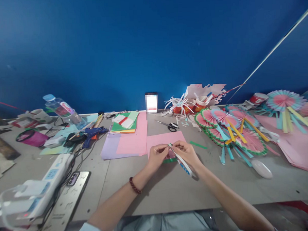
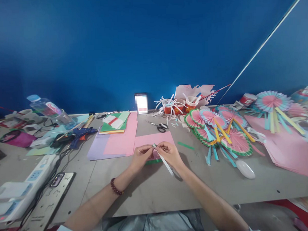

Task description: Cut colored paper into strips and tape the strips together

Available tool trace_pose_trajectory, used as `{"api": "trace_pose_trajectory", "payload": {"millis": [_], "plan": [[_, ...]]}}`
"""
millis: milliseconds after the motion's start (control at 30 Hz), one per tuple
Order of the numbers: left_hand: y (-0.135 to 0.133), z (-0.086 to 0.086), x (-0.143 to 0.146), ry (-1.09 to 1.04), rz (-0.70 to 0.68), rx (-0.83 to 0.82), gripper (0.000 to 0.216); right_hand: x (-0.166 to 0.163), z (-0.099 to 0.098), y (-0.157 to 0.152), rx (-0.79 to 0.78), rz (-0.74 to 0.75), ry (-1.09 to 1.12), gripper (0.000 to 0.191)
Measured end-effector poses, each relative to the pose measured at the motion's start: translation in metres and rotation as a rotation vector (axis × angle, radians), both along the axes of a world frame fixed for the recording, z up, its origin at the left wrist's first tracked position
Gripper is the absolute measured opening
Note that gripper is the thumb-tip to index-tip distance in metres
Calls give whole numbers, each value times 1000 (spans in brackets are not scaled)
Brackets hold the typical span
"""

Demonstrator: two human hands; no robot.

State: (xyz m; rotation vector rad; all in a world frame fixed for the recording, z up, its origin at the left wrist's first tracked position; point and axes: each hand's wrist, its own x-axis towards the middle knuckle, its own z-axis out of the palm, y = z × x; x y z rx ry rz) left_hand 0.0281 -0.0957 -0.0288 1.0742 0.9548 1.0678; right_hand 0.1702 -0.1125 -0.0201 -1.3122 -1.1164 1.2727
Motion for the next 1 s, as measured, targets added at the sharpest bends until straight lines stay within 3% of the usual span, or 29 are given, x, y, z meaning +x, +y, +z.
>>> {"api": "trace_pose_trajectory", "payload": {"millis": [1000], "plan": [[-2, -6, 1, 48, 11, 32, 40, 1, -8, 4, 61, 15, -39, 38]]}}
